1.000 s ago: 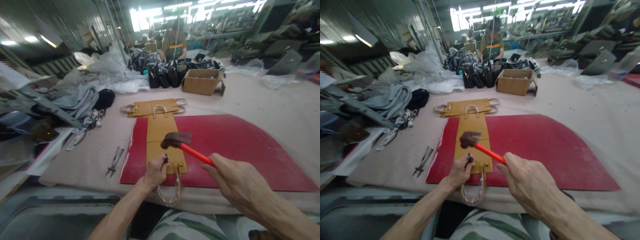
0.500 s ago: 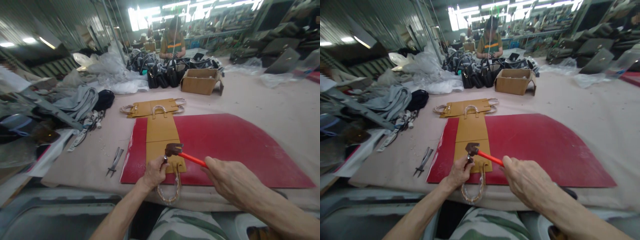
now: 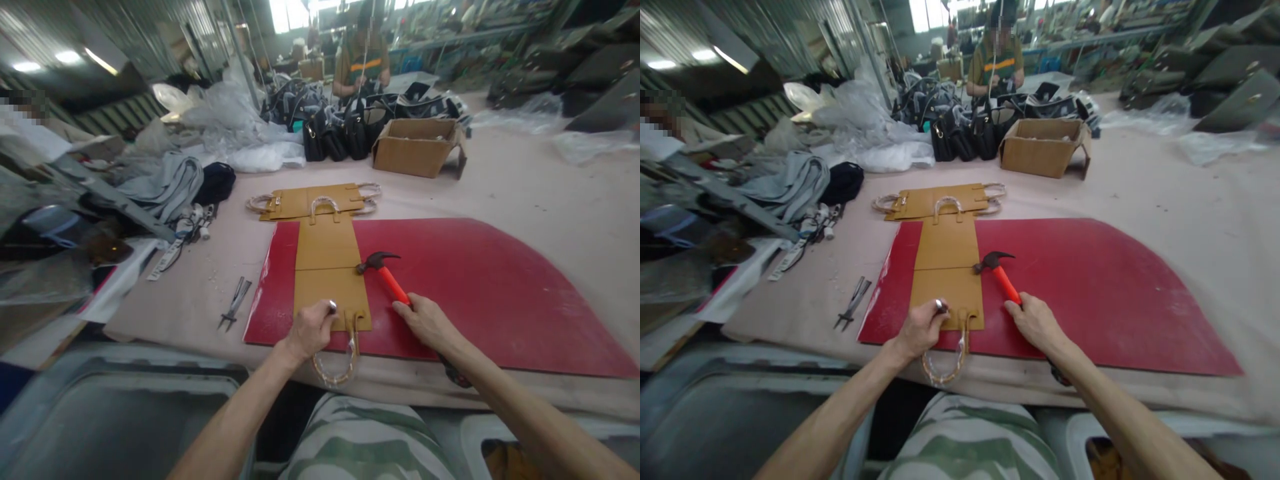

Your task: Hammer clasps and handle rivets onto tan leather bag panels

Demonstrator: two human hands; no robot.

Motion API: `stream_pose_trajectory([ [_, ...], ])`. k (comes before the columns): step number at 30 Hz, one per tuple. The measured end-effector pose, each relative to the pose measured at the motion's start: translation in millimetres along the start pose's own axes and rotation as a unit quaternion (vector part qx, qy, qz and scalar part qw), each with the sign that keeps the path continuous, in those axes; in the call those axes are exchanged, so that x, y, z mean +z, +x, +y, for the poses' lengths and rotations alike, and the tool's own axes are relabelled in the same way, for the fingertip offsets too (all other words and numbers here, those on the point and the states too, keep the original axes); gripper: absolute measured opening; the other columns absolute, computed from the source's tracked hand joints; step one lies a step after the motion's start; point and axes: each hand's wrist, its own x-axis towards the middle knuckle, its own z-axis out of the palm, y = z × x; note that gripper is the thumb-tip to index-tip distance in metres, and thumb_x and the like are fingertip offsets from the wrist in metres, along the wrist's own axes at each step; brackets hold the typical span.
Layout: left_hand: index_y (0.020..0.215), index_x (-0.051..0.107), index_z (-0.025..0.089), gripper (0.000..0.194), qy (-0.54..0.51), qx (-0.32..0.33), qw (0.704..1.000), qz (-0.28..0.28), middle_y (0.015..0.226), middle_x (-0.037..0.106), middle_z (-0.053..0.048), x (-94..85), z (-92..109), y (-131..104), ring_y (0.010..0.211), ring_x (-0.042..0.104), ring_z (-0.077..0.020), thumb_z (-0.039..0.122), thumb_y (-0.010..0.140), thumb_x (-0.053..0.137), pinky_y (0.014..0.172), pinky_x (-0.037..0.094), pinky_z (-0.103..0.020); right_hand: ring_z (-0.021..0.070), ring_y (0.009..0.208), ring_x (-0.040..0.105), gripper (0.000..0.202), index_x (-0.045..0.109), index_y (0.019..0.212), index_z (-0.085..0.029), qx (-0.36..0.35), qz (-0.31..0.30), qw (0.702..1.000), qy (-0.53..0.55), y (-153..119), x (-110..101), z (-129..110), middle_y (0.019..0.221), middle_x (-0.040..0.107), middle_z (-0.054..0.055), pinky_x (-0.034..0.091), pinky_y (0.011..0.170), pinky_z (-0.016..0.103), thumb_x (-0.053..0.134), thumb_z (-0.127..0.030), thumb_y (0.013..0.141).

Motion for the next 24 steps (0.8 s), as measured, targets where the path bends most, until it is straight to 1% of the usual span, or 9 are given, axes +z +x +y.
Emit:
stream_pose_trajectory([
  [3,0.094,0.061,0.018,0.012,-0.127,-0.150,0.973,0.123,0.083,0.075,-0.006,-11.2,-2,8,0.076,0.074,-0.0192,0.028,0.089,0.057,0.070,0.061,-0.030,0.0198,0.067,0.062,0.027,0.061,0.086,-0.016,0.011,-0.001,1.000,-0.023,4,3,1,0.074,0.068,0.008,0.036,0.061,0.028,0.045,-0.036,0.096],
  [6,0.098,0.061,0.017,0.023,-0.131,-0.204,0.954,0.174,0.083,0.075,-0.005,-46.5,-14,18,0.076,0.074,-0.0186,0.036,0.086,0.061,0.073,0.061,-0.031,0.0244,0.077,0.067,0.028,0.062,0.094,-0.014,0.018,-0.009,0.999,-0.049,4,4,2,0.083,0.071,0.013,0.036,0.065,0.030,0.047,-0.038,0.098],
  [8,0.098,0.063,0.017,0.025,-0.045,-0.228,0.955,0.183,0.081,0.074,-0.004,-79.7,-29,20,0.073,0.073,-0.0184,0.038,0.083,0.063,0.071,0.059,-0.029,0.0277,0.082,0.069,0.030,0.061,0.098,-0.013,0.024,-0.017,0.998,-0.063,2,4,1,0.086,0.072,0.016,0.036,0.065,0.032,0.047,-0.039,0.099],
  [10,0.095,0.065,0.016,0.025,0.068,-0.270,0.942,0.187,0.078,0.074,-0.005,-113.8,-48,18,0.071,0.071,-0.0200,0.037,0.082,0.060,0.068,0.056,-0.029,0.0302,0.084,0.070,0.032,0.060,0.101,-0.012,0.033,-0.021,0.994,-0.101,-1,3,-2,0.087,0.072,0.018,0.034,0.064,0.033,0.046,-0.042,0.100],
  [13,0.095,0.069,0.015,0.028,0.248,-0.330,0.898,0.154,0.088,0.076,-0.012,-155.3,-76,10,0.083,0.072,-0.0265,0.036,0.082,0.056,0.072,0.054,-0.033,0.0305,0.083,0.070,0.032,0.057,0.107,-0.012,0.026,-0.010,0.982,-0.185,-5,0,-8,0.089,0.070,0.016,0.032,0.060,0.032,0.043,-0.040,0.102],
  [15,0.097,0.070,0.014,0.030,0.349,-0.355,0.860,0.108,0.098,0.077,-0.016,-173.4,-90,4,0.092,0.072,-0.0315,0.035,0.084,0.053,0.075,0.052,-0.036,0.0289,0.084,0.068,0.028,0.057,0.106,-0.013,0.001,0.016,0.975,-0.220,-7,-3,-11,0.095,0.067,0.016,0.031,0.059,0.031,0.042,-0.036,0.102],
  [19,0.099,0.072,0.014,0.031,0.425,-0.400,0.812,0.024,0.097,0.077,-0.020,-188.5,-103,-4,0.090,0.071,-0.0360,0.033,0.082,0.056,0.070,0.050,-0.038,0.0309,0.093,0.061,0.022,0.060,0.098,-0.013,-0.062,0.087,0.960,-0.257,-10,-1,-13,0.100,0.061,0.017,0.036,0.067,0.034,0.050,-0.033,0.098],
  [22,0.108,0.071,0.014,0.034,0.442,-0.407,0.799,-0.012,0.103,0.076,-0.019,-184.7,-100,-5,0.091,0.071,-0.0348,0.032,0.082,0.057,0.072,0.050,-0.037,0.0315,0.098,0.056,0.022,0.062,0.105,-0.013,-0.116,0.150,0.956,-0.225,-14,12,-21,0.112,0.061,0.018,0.038,0.076,0.038,0.052,-0.031,0.097],
  [24,0.112,0.070,0.012,0.035,0.441,-0.387,0.810,-0.004,0.111,0.073,-0.021,-174.9,-92,-3,0.096,0.070,-0.0343,0.029,0.085,0.053,0.076,0.051,-0.039,0.0294,0.101,0.055,0.023,0.061,0.111,-0.014,-0.161,0.169,0.957,-0.170,-18,26,-31,0.118,0.060,0.016,0.039,0.081,0.039,0.052,-0.029,0.097],
])
